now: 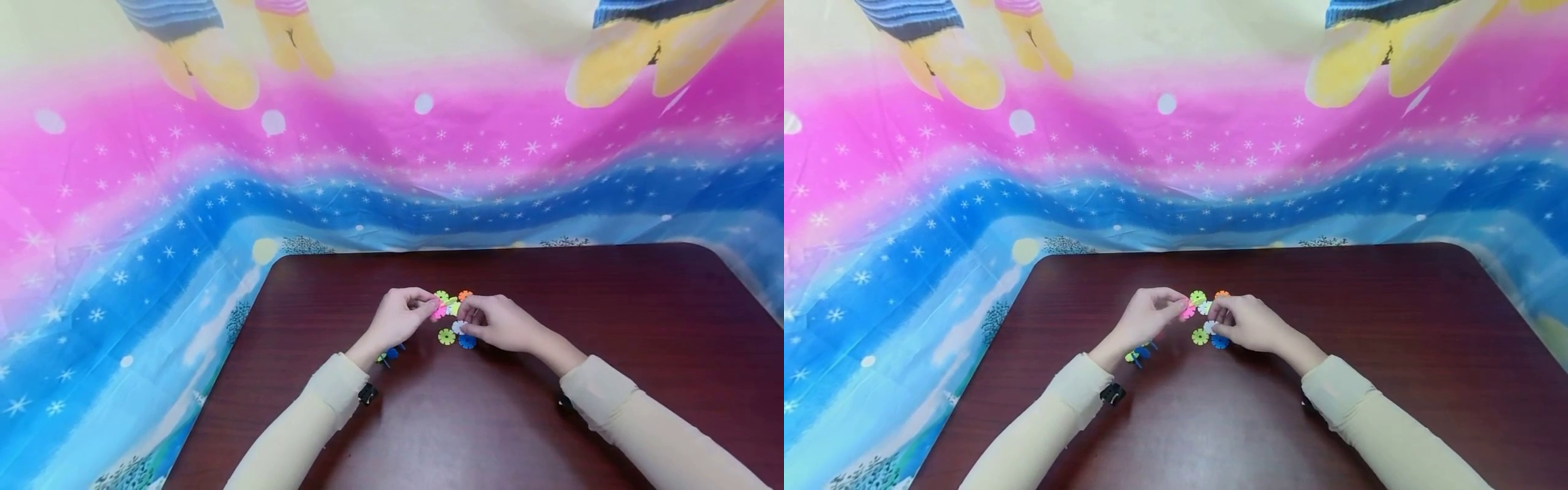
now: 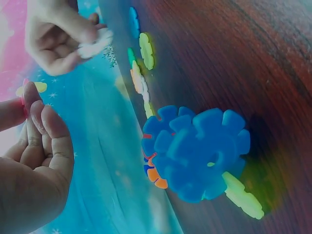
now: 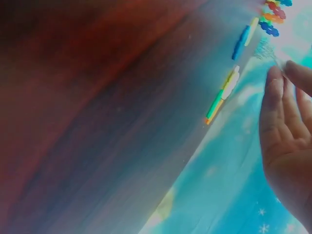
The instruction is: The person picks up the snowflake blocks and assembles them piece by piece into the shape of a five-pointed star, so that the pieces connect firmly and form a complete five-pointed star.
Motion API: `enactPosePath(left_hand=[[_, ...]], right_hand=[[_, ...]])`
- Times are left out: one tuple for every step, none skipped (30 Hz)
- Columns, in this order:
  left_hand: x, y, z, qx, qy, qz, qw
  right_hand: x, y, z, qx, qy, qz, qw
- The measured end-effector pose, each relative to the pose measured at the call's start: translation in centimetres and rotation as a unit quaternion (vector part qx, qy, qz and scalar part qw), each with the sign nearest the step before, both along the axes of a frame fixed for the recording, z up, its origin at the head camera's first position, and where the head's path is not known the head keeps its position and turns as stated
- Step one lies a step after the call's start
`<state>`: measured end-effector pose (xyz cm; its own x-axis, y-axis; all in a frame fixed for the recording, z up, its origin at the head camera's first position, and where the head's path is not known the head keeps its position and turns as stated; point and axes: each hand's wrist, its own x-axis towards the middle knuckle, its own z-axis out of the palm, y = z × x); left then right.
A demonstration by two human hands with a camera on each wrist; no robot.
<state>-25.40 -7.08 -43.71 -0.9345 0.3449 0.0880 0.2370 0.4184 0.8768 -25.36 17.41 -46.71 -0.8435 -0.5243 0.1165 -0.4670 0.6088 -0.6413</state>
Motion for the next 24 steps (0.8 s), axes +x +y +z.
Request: enactPosePath(left_hand=[[0.0,0.1,0.0,0.000,-0.001,0.002,1.0000],[0.1,0.1,0.1,0.001,-0.003,0.004,1.0000],[0.1,0.2,0.1,0.003,-0.005,0.006,1.0000],[0.1,0.2,0.1,0.005,-0.007,0.008,0.9999],[0.1,0.3,0.1,0.008,-0.009,0.010,0.9999],[0.1,0.3,0.1,0.011,-0.009,0.011,0.9998],[0.2,0.4,0.2,0.014,-0.010,0.012,0.9998],[0.2,0.5,0.1,0.018,-0.011,0.012,0.9997],[0.2,0.6,0.1,0.022,-0.012,0.012,0.9996],[0.2,0.7,0.1,0.024,-0.012,0.012,0.9996],[0.2,0.8,0.2,0.026,-0.013,0.011,0.9995],[0.2,0.9,0.2,0.027,-0.014,0.011,0.9995],[0.2,0.9,0.2,0.029,-0.015,0.011,0.9994],[0.2,1.0,0.2,0.029,-0.015,0.012,0.9994],[0.3,1.0,0.2,0.029,-0.016,0.013,0.9994],[0.3,1.1,0.2,0.029,-0.017,0.013,0.9993],[0.3,1.1,0.2,0.031,-0.017,0.013,0.9993],[0.3,1.2,0.2,0.031,-0.017,0.013,0.9993],[0.3,1.2,0.1,0.032,-0.017,0.013,0.9993],[0.3,1.2,0.1,0.031,-0.016,0.012,0.9993],[0.2,1.2,0.1,0.032,-0.015,0.012,0.9993],[0.2,1.3,0.1,0.031,-0.014,0.012,0.9994],[0.2,1.3,0.0,0.030,-0.012,0.013,0.9994],[0.2,1.3,0.0,0.029,-0.010,0.013,0.9995]], right_hand=[[0.2,0.1,0.1,-0.016,0.011,-0.010,0.9998],[0.5,0.3,0.2,-0.031,0.024,-0.020,0.9990],[0.7,0.4,0.4,-0.048,0.038,-0.029,0.9977],[0.9,0.5,0.5,-0.062,0.052,-0.038,0.9959],[1.1,0.5,0.6,-0.076,0.069,-0.047,0.9936],[1.3,0.5,0.7,-0.090,0.086,-0.053,0.9908],[1.5,0.5,0.8,-0.102,0.103,-0.059,0.9877],[1.7,0.5,0.9,-0.113,0.120,-0.062,0.9844],[1.9,0.5,1.0,-0.123,0.135,-0.065,0.9810],[2.0,0.4,1.1,-0.130,0.149,-0.066,0.9780],[2.1,0.3,1.2,-0.135,0.163,-0.066,0.9752],[2.1,0.3,1.2,-0.139,0.173,-0.064,0.9729],[2.2,0.2,1.3,-0.142,0.182,-0.062,0.9711],[2.2,0.2,1.3,-0.142,0.190,-0.060,0.9695],[2.2,0.2,1.3,-0.142,0.198,-0.059,0.9682],[2.2,0.2,1.3,-0.141,0.203,-0.057,0.9672],[2.3,0.2,1.3,-0.139,0.208,-0.055,0.9667],[2.3,0.2,1.3,-0.138,0.211,-0.054,0.9662],[2.2,0.2,1.2,-0.136,0.215,-0.052,0.9656],[2.2,0.2,1.2,-0.135,0.219,-0.050,0.9651],[2.2,0.2,1.2,-0.134,0.223,-0.047,0.9643],[2.1,0.2,1.1,-0.133,0.228,-0.044,0.9635],[2.1,0.2,1.1,-0.131,0.235,-0.042,0.9622],[2.0,0.2,1.1,-0.129,0.244,-0.040,0.9603]])
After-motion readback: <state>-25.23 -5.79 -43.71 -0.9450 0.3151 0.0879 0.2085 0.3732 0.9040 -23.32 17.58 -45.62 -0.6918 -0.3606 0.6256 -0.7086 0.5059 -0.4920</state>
